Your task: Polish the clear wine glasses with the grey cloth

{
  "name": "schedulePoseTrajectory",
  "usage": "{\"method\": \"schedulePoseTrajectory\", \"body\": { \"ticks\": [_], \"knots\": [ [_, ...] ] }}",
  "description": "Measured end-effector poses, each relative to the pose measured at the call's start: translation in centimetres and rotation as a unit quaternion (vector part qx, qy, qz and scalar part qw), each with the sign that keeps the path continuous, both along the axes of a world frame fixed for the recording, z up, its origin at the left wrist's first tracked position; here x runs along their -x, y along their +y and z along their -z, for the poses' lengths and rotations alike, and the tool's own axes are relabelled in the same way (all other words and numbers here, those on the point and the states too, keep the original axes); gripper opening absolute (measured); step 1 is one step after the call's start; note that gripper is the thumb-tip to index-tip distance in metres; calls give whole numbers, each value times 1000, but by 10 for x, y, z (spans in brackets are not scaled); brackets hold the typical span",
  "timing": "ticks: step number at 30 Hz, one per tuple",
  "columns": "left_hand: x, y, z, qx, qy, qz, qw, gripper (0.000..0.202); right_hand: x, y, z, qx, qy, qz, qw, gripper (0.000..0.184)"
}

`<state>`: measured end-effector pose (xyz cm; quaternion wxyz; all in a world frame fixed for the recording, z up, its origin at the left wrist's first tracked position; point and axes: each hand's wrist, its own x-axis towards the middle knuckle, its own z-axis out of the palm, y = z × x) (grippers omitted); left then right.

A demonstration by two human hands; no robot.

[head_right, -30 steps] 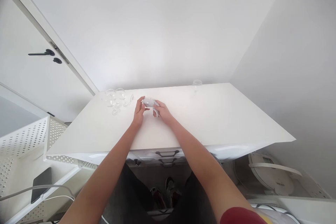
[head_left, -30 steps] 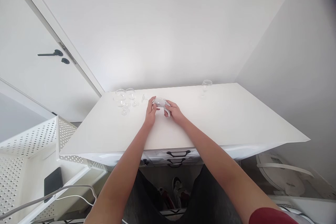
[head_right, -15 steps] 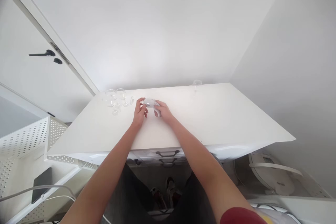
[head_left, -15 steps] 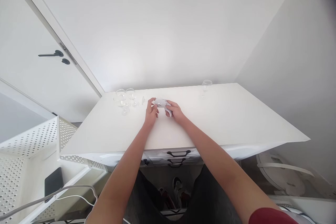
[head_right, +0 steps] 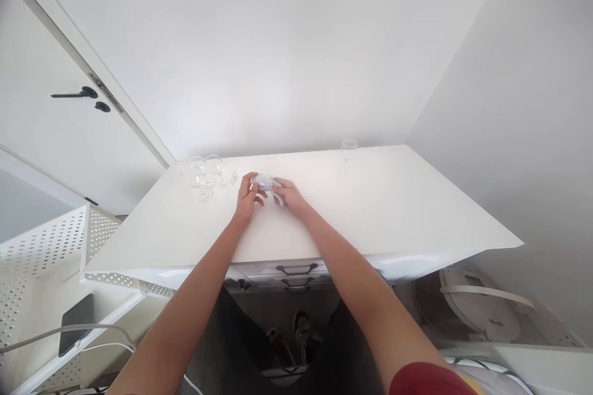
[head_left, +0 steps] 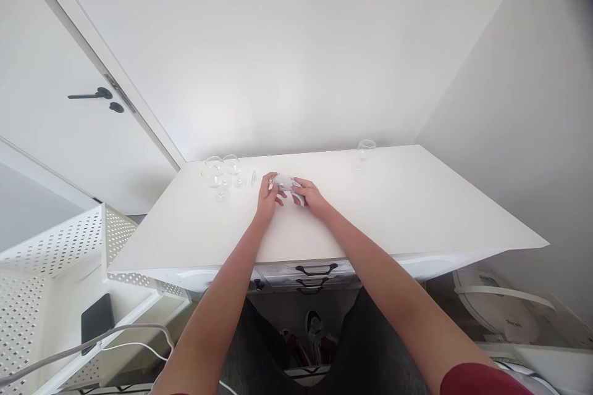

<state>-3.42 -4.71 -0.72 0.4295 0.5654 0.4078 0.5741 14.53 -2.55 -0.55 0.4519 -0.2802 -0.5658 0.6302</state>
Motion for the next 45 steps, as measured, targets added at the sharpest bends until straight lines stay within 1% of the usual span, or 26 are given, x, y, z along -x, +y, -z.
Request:
{"method": "schedulePoseTrajectory", "body": {
  "ticks": [2, 3, 7, 8, 10, 13, 15, 17, 19, 21, 22, 24, 27, 29, 31, 34, 35, 36, 38, 40, 42, 44, 45],
  "knots": [
    [0, 1, 0, -9, 7, 7, 1000, 47, -1, 2, 1, 15, 9, -9, 1000, 30],
    [0, 1, 1, -13, 13, 0, 1000, 47, -2, 4, 1, 14, 8, -9, 1000, 30],
    [-1, 0, 1, -9, 42, -41, 998, 45, -1, 6, 2, -24, -1, 32, 999, 32],
    [-1, 0, 1, -4, 42, -46, 998, 45, -1, 6, 2, -25, 3, 36, 999, 33],
    [-1, 0, 0, 0, 33, -39, 999, 46, -2, 4, 0, -2, 16, 18, 1000, 32],
    [-1, 0, 0, -3, 26, 4, 1000, 49, -4, 3, -3, 51, 38, -19, 998, 27],
    [-1, 0, 1, -11, 35, 6, 999, 50, -6, 3, -4, 67, 41, -33, 996, 28],
    [-1, 0, 1, -16, 43, -21, 999, 48, -5, 4, -3, 55, 30, -29, 998, 32],
    [0, 0, 1, -14, 50, -46, 998, 45, -3, 5, -2, 20, 16, -5, 1000, 34],
    [0, 0, 1, -8, 51, -55, 997, 44, -1, 4, -1, -11, 8, 18, 1000, 34],
    [0, 0, 1, -6, 48, -58, 997, 44, -1, 3, -2, -15, 10, 20, 1000, 33],
    [1, 1, 1, -1, 34, -52, 998, 44, -2, 1, -4, 4, 16, -2, 1000, 30],
    [1, 1, 1, -4, 13, -9, 1000, 46, -5, -1, -9, 47, 26, -45, 998, 27],
    [0, 1, 0, -15, 15, 8, 1000, 48, -7, -1, -10, 51, 25, -51, 997, 29],
    [0, 0, -1, -20, 26, -13, 999, 46, -6, -1, -9, 26, 10, -33, 999, 33],
    [0, -1, -2, -7, 39, -65, 997, 41, -1, -2, -5, -29, -19, 2, 999, 34],
    [0, -1, -2, -3, 37, -73, 997, 40, 1, -2, -4, -38, -21, 5, 999, 36],
    [0, -1, -2, -1, 31, -72, 997, 39, 2, -2, -4, -37, -18, 4, 999, 38],
    [0, -1, -2, -1, 17, -45, 999, 37, 2, -1, -3, -13, -5, 4, 1000, 36],
    [0, -1, -1, -3, 16, -4, 1000, 37, 1, 1, -2, 22, 10, 17, 1000, 24],
    [-1, 0, 0, -6, 34, 21, 999, 41, -2, 5, -2, 52, 25, 37, 998, 11],
    [-2, 1, 2, -11, 57, 20, 998, 45, -4, 7, -3, 64, 34, 53, 996, 9],
    [-2, 2, 3, -14, 64, 11, 998, 46, -5, 7, -4, 58, 35, 57, 996, 9]
  ]
}}
